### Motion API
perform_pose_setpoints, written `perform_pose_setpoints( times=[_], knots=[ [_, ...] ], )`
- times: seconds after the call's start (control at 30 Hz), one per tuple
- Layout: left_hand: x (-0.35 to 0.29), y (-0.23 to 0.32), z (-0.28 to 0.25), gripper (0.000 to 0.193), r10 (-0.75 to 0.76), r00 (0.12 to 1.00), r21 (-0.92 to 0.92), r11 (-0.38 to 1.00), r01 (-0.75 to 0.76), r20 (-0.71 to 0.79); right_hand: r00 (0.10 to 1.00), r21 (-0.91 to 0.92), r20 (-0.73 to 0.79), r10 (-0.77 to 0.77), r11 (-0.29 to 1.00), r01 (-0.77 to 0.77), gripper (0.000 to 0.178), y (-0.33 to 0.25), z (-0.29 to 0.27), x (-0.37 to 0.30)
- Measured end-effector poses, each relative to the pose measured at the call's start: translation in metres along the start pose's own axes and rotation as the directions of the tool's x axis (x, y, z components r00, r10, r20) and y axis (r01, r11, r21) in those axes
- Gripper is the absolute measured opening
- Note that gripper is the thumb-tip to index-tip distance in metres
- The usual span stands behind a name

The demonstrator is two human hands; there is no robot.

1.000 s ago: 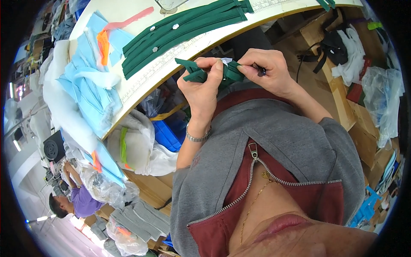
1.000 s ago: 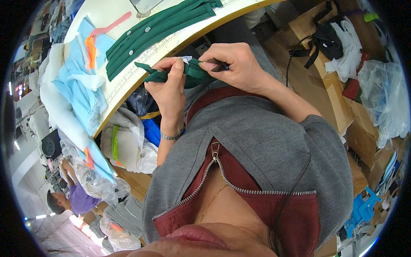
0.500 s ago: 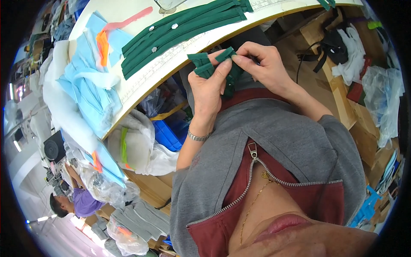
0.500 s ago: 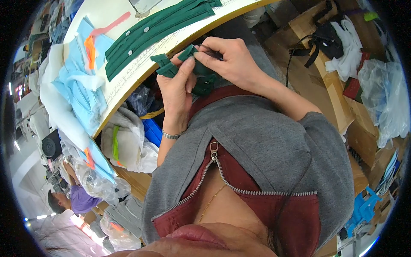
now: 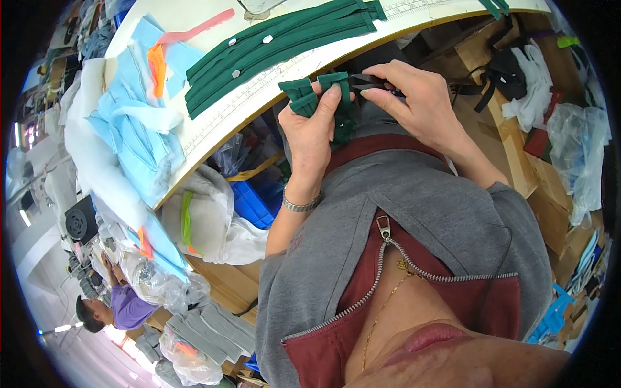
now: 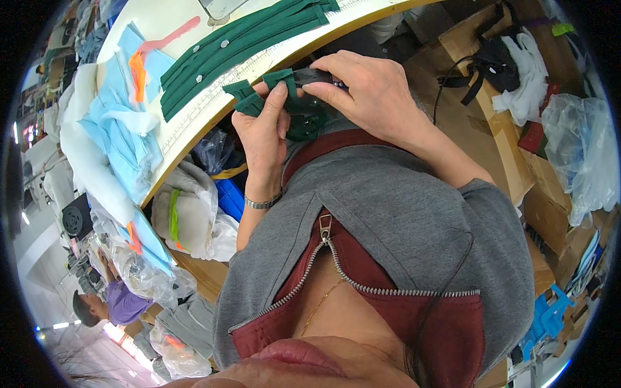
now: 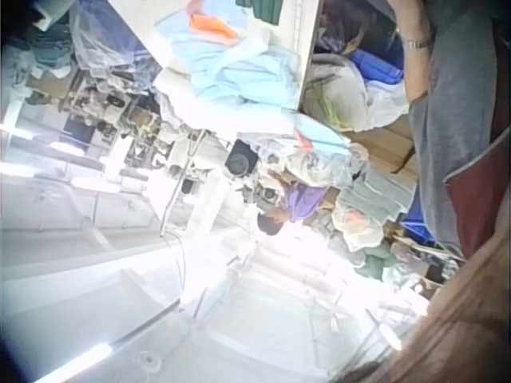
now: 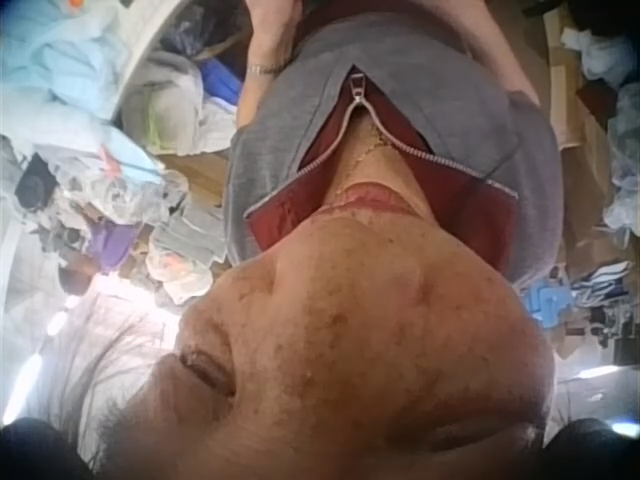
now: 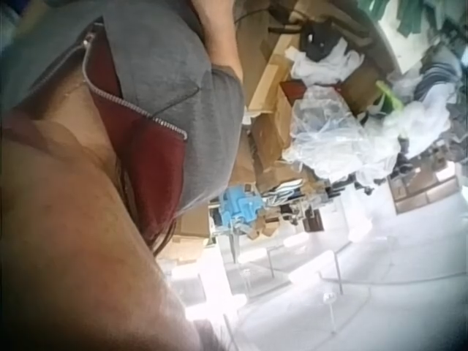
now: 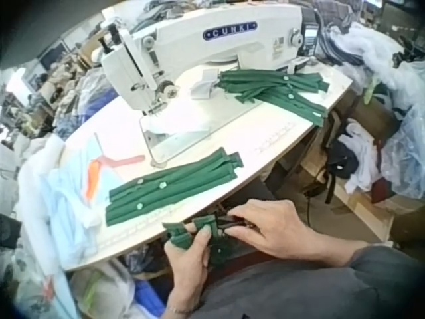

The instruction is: The person is manually assembling zipper sliders onto green zipper tape at a workbench.

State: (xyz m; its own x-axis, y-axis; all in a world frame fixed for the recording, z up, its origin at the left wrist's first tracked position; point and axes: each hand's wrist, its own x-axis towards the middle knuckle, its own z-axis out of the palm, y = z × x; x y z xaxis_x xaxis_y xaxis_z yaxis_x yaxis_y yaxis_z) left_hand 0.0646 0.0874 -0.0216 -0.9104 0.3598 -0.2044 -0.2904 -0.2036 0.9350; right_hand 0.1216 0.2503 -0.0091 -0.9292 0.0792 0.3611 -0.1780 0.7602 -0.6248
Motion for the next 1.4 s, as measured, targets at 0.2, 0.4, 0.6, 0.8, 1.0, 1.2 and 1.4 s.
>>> perform_pose_setpoints(
  times=[0.2,0.4,0.6,0.8,1.0,1.2,1.4],
  knots=[
    [-0.005,-0.001,0.003,0.013,0.026,0.999,0.078,0.997,-0.023,-0.037,0.998,-0.020,0.043,0.044,0.999,-0.043,0.025,-0.001,0.004,-0.001],
    [-0.007,-0.008,0.000,0.013,-0.013,0.998,0.095,0.995,0.018,-0.054,1.000,-0.015,0.014,0.021,1.000,-0.021,0.022,0.000,0.009,0.000],
    [-0.008,-0.007,0.001,0.011,0.036,0.999,0.159,0.987,-0.029,-0.039,1.000,0.003,0.012,0.000,1.000,0.000,0.020,0.003,0.010,0.002],
    [-0.009,-0.007,-0.001,0.012,0.122,0.992,0.333,0.937,-0.107,-0.024,0.999,-0.026,-0.033,-0.026,0.999,0.026,0.021,0.005,0.013,0.001],
    [-0.008,-0.008,-0.003,0.012,0.188,0.982,0.427,0.889,-0.168,-0.006,1.000,-0.037,0.000,-0.022,0.999,0.022,0.020,0.006,0.012,0.003],
    [-0.006,-0.004,-0.001,0.010,0.035,0.999,0.301,0.953,-0.045,0.037,0.875,0.408,0.430,0.223,0.817,-0.408,0.024,0.031,0.018,-0.004],
    [-0.006,-0.003,-0.003,0.012,-0.092,0.995,0.183,0.979,0.085,0.033,0.997,0.334,-0.020,0.079,0.940,-0.068,0.017,0.020,0.014,-0.006]
  ],
)
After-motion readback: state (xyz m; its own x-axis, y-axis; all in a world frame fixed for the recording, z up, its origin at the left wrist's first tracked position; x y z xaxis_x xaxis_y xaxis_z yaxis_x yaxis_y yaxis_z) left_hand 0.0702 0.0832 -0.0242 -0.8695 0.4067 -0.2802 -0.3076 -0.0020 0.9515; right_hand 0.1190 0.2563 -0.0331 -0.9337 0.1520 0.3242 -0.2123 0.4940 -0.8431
